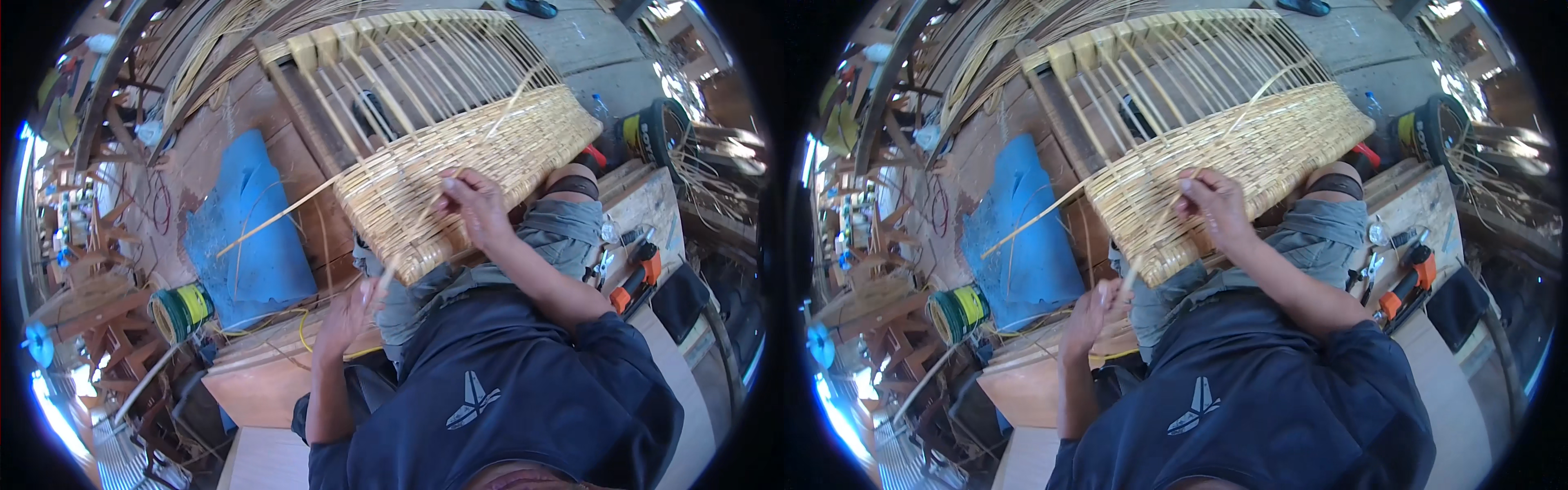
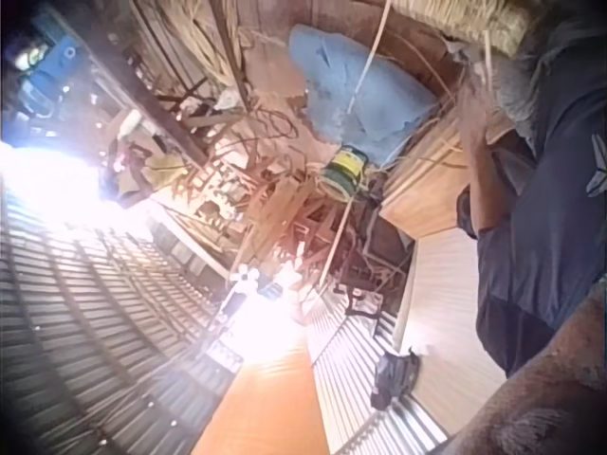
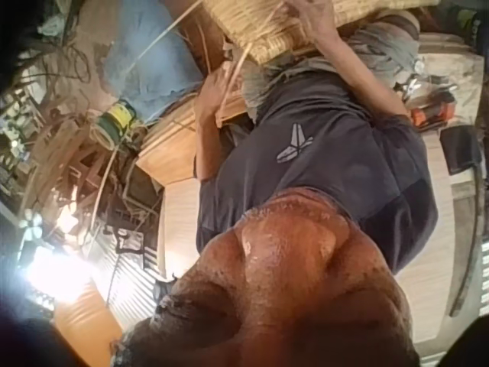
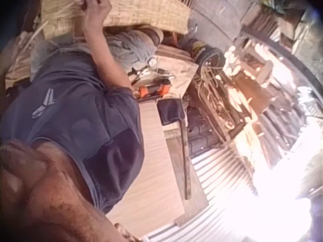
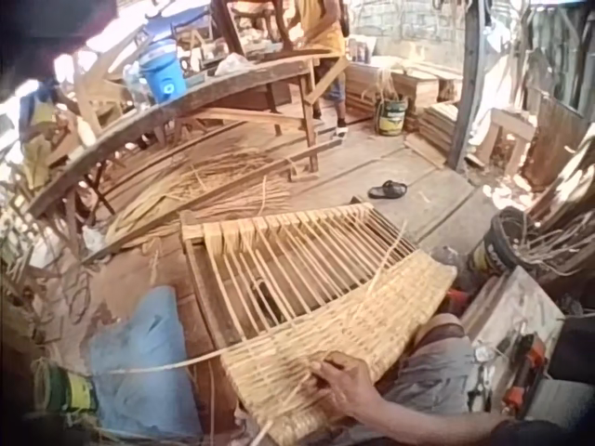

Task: Weaving strips of rattan onto a wooden frame to create a piece of furniture.

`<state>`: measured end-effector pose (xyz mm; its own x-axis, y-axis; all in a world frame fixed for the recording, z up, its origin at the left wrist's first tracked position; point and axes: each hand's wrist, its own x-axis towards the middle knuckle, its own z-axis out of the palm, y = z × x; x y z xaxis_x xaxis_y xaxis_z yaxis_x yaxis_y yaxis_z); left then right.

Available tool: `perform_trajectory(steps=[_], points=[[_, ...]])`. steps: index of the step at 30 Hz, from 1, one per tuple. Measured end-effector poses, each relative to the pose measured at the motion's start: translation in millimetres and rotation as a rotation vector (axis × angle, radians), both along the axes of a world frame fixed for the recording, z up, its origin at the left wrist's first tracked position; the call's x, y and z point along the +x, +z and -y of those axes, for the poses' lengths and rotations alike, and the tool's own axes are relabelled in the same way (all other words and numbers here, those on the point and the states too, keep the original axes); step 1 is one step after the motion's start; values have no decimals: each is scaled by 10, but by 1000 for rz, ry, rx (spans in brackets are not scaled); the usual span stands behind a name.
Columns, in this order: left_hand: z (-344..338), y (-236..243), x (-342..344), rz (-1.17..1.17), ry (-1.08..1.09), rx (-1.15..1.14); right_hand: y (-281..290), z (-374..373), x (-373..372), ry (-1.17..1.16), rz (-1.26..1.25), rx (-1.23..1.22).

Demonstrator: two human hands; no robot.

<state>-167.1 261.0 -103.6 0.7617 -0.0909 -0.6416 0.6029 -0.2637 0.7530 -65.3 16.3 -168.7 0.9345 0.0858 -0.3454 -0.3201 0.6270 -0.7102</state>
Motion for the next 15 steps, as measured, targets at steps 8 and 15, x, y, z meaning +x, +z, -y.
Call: perform_trajectory(steps=[8,15], points=[[-234,226,-288,228,-146,656,81,-8,276,-72,-214,62],[-1350,571,-442,241,-160,1072,-493,1841,870,-358,-28,-17]])
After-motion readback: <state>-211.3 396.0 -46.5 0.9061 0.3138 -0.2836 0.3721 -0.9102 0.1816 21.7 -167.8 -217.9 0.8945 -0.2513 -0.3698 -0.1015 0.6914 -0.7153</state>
